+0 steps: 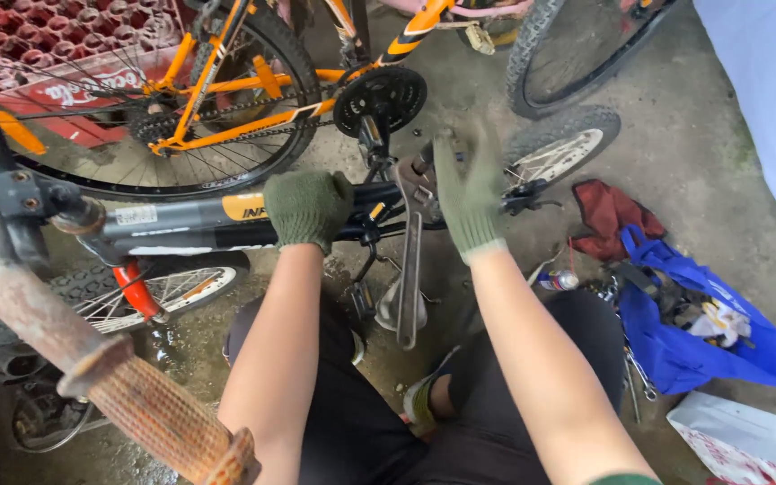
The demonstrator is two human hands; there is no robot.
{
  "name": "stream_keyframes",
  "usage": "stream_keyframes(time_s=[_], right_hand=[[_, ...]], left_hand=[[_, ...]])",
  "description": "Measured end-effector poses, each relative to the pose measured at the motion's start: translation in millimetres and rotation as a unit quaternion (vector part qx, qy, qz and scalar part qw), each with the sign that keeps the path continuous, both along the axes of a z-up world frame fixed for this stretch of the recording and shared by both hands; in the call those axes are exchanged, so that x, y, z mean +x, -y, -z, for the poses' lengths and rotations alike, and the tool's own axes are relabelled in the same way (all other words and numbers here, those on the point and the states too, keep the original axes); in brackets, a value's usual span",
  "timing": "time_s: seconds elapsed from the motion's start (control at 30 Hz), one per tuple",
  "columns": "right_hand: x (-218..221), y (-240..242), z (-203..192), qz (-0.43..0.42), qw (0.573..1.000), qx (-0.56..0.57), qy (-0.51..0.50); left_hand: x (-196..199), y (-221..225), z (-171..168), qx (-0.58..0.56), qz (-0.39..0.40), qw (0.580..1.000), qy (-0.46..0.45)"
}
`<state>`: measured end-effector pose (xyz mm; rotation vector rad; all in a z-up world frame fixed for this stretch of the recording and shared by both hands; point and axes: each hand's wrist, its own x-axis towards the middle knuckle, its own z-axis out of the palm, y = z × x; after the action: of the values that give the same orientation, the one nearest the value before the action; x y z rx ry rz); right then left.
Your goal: Repairing a bicycle using an adjustable wrench and lubricant spray
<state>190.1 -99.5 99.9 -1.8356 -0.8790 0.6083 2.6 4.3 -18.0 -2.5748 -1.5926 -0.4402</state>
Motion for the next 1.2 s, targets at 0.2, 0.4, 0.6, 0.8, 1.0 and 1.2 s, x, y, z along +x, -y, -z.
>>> stream_keyframes(time_s=[0.2, 0.4, 0.6, 0.8, 1.0, 1.2], right_hand=[[3, -83, 103, 0.239, 0.961, 0.116, -0.081], [8, -60, 71, 0.091, 0.952, 0.188, -0.223], [-50, -8, -14, 0.081, 0.979, 0.027, 0.187], [-94, 111, 125, 0.013, 0.968, -0.169, -0.187], [-42, 110, 52, 0.037, 0.917, -0.358, -0.172], [-34, 128, 104, -0.034, 0.976, -0.213, -0.041]], left_hand=[[-6, -1, -5, -0.013, -0.006, 1.000, 0.004], [2, 5, -6, -0.034, 0.001, 0.999, 0.021], [4, 7, 2, -0.026, -0.001, 0.999, 0.030], [4, 10, -17, -0.074, -0.007, 0.997, 0.013], [4, 4, -12, -0.046, 0.003, 0.999, 0.017], [7, 5, -12, -0.037, 0.000, 0.999, 0.004]])
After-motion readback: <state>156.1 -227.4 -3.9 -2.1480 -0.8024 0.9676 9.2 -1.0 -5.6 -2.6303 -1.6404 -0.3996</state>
